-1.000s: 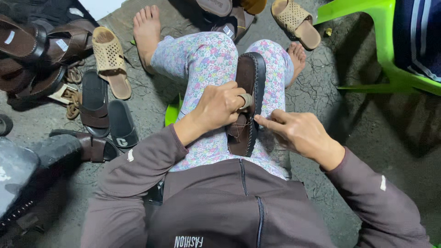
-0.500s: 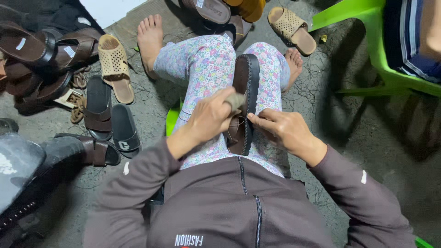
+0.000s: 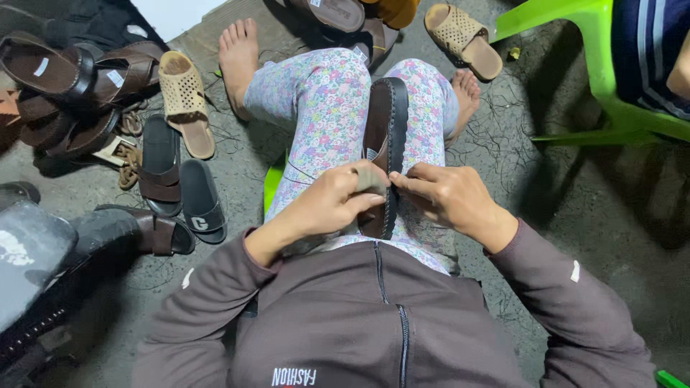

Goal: The person sits on the floor and sews a brown sandal using a needle and thread. They repeatedly push the needle through the sole and pull the thread to stitch the sandal. At the end, the person places the sandal on the floor among other footwear.

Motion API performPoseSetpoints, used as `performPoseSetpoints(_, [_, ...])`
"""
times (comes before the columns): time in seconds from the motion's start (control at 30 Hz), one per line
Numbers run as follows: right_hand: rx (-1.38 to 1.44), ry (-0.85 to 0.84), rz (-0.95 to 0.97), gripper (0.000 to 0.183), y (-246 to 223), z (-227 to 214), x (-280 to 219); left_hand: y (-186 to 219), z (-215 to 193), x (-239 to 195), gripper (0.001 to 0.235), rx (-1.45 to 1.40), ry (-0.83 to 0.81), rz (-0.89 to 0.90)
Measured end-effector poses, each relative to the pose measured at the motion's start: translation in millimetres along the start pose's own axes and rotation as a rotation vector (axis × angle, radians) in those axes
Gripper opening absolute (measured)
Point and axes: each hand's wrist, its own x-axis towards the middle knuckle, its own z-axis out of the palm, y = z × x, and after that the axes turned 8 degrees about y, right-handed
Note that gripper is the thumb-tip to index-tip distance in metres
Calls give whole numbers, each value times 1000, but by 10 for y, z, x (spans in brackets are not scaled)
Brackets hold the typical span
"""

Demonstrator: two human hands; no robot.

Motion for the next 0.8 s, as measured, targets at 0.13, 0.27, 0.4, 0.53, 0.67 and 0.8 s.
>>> performPoseSetpoints(0.13, [-10,-5,-16,14,-1,-24,34,117,27,-9,10,-385,60,-147])
performPoseSetpoints(0.27, [-41,6,-40,14,-29,-78,44,140,108,-25,8,31,207,-88])
performPoseSetpoints(0.4, [-26,-17,-92,17,-6,-131,124,66,274,-109,8,379,301,-157])
performPoseSetpoints(0.53, [-49,2,-148,13,3,-143,165,-42,350,-112,22,514,372,-314])
performPoseSetpoints(0.67, [-41,31,-154,12,38,-88,130,-123,388,-146,23,539,326,-349])
performPoseSetpoints(0.8, [16,32,-104,17,43,-11,66,35,301,-161,21,555,307,-168])
